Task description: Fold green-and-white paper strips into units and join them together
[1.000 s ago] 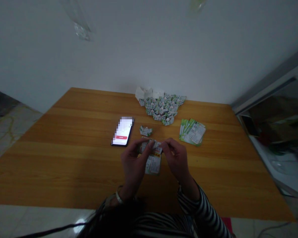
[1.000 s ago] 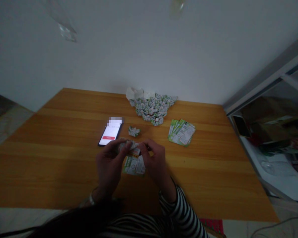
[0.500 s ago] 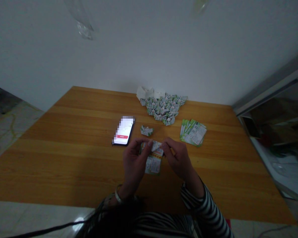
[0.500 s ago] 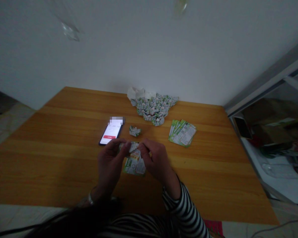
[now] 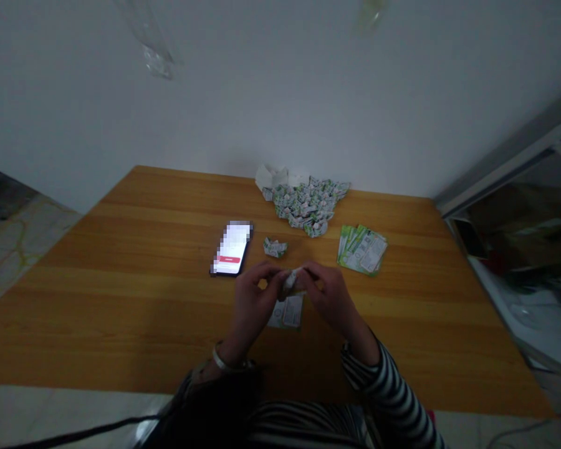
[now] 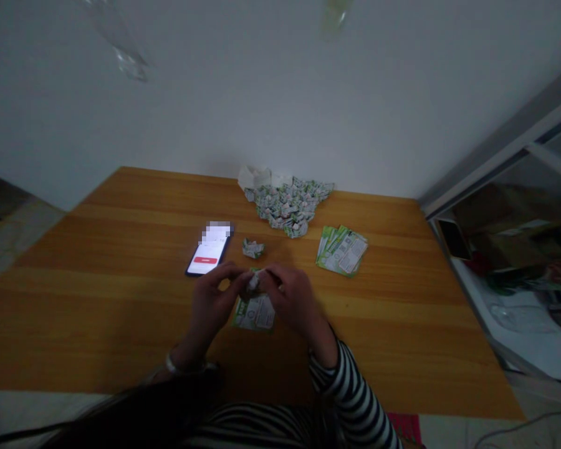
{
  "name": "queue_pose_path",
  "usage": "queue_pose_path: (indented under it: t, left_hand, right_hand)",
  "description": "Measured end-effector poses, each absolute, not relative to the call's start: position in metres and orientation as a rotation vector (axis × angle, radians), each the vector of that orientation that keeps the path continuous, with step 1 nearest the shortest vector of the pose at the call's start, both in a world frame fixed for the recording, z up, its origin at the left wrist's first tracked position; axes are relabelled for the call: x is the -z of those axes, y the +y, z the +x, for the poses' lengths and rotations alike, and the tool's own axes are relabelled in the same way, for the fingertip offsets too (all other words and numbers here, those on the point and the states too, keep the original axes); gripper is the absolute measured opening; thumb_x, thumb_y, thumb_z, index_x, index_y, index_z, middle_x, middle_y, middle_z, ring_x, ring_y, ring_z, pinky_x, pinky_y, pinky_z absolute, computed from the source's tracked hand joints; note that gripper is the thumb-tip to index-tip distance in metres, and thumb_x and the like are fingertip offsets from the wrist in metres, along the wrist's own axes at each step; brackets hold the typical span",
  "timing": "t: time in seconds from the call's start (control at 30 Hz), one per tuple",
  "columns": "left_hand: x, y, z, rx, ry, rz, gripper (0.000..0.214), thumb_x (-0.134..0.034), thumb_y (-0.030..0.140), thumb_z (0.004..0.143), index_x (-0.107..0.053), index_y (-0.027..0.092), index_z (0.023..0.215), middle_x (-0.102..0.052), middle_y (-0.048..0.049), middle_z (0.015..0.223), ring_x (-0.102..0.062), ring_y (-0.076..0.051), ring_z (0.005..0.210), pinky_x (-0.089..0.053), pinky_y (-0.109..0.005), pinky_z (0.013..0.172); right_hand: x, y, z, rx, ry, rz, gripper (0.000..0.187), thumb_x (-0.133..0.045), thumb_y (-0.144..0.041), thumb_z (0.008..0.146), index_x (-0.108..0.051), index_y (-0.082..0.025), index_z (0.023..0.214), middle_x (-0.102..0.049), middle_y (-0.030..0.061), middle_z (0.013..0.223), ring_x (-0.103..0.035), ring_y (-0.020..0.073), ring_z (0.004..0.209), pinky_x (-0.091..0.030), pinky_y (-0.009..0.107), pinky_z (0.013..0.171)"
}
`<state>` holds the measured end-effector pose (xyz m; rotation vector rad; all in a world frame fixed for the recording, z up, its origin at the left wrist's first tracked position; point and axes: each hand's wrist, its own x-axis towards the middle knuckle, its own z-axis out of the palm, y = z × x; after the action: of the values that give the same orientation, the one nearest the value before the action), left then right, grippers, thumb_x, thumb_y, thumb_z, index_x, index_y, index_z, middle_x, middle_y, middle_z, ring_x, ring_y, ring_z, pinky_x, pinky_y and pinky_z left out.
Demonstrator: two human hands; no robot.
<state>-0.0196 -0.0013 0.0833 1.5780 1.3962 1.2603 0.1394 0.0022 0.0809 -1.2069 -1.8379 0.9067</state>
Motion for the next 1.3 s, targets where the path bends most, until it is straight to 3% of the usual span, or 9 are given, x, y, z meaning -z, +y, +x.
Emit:
queue_pose_path:
  t: [0.1,0.3,0.43,0.63,0.83,0.97,1.07,1.2,1.3]
  left_hand:
    - [-0.078,-0.003,-0.014,-1.338,1.479,1.555,0.019,-0.061,0.022,0.082,-0.063,0.017,0.064,-0.058,0.0018,0.060,-0.054,-0.012,0.060,-0.042,-0.023,0.059]
    - [-0.079,0.006,-0.020,-1.120,1.315,1.600,0.015,-0.063,0.029,0.081,-0.068,0.018,0.073,-0.067,-0.0011,0.068,-0.061,-0.015,0.066,-0.046,-0.025,0.064]
    - [-0.079,0.007,-0.016,-1.311,1.405,1.436,0.016,-0.066,0.027,0.077,-0.066,0.018,0.065,-0.064,-0.0002,0.063,-0.058,-0.015,0.063,-0.046,-0.024,0.063]
    - [-0.067,0.002,-0.004,-1.435,1.439,1.195,0.016,-0.063,0.028,0.079,-0.064,0.016,0.068,-0.063,-0.0001,0.064,-0.058,-0.014,0.062,-0.048,-0.024,0.061]
    - [-0.073,0.013,-0.025,-1.287,1.347,1.712,0.006,-0.073,0.023,0.072,-0.072,0.019,0.076,-0.066,-0.0035,0.080,-0.061,-0.017,0.080,-0.048,-0.027,0.073]
    - [-0.080,0.009,-0.032,-1.162,1.307,1.752,0.005,-0.069,0.020,0.076,-0.074,0.019,0.074,-0.065,-0.0006,0.065,-0.057,-0.012,0.057,-0.044,-0.021,0.053]
    - [-0.081,0.002,-0.029,-1.202,1.301,1.520,0.010,-0.066,0.023,0.080,-0.074,0.018,0.078,-0.069,-0.0009,0.061,-0.062,-0.012,0.051,-0.049,-0.022,0.050]
    - [-0.081,-0.002,-0.023,-1.268,1.251,1.354,0.010,-0.067,0.021,0.079,-0.075,0.019,0.084,-0.076,-0.0035,0.073,-0.070,-0.016,0.065,-0.056,-0.024,0.059]
    - [-0.082,-0.003,-0.022,-1.303,1.263,1.365,0.011,-0.069,0.018,0.076,-0.077,0.021,0.084,-0.077,-0.0030,0.078,-0.071,-0.016,0.069,-0.057,-0.025,0.066]
  right_hand:
    - [-0.070,-0.003,0.128,-0.948,-1.647,-1.256,0.029,-0.047,-0.034,0.095,-0.058,-0.017,0.074,-0.056,-0.0012,0.064,-0.050,0.0113,0.057,-0.034,0.023,0.054]
    - [-0.073,0.000,0.132,-0.907,-1.705,-1.244,0.029,-0.052,-0.028,0.090,-0.059,-0.015,0.065,-0.051,-0.0035,0.056,-0.045,0.0091,0.053,-0.032,0.022,0.052]
    - [-0.073,0.000,0.128,-1.099,-1.560,-1.245,0.018,-0.065,-0.031,0.081,-0.064,-0.015,0.073,-0.061,-0.0012,0.064,-0.055,0.0113,0.058,-0.041,0.021,0.052]
    - [-0.052,-0.011,0.108,-1.283,-1.080,-1.272,0.020,-0.072,-0.033,0.073,-0.066,-0.015,0.081,-0.071,0.0029,0.071,-0.067,0.0183,0.062,-0.053,0.026,0.054]
    - [-0.061,-0.003,0.133,-0.945,-1.537,-1.406,0.011,-0.068,-0.024,0.079,-0.069,-0.017,0.070,-0.068,0.0002,0.061,-0.062,0.0148,0.053,-0.045,0.022,0.050]
    - [-0.069,0.002,0.148,-0.628,-1.809,-1.275,0.007,-0.068,-0.023,0.082,-0.074,-0.021,0.082,-0.073,0.0041,0.078,-0.066,0.0173,0.071,-0.049,0.027,0.067]
    - [-0.067,0.000,0.151,-0.492,-1.710,-1.313,0.007,-0.071,-0.027,0.080,-0.075,-0.021,0.080,-0.070,0.0044,0.072,-0.063,0.0168,0.068,-0.049,0.028,0.065]
    - [-0.060,-0.005,0.144,-0.765,-1.488,-1.287,0.013,-0.067,-0.021,0.081,-0.076,-0.023,0.090,-0.074,0.0029,0.076,-0.065,0.0147,0.061,-0.052,0.026,0.059]
    - [-0.058,-0.006,0.136,-0.951,-1.274,-1.208,0.020,-0.064,-0.016,0.079,-0.076,-0.024,0.093,-0.077,0.0025,0.089,-0.071,0.0176,0.075,-0.058,0.029,0.068]
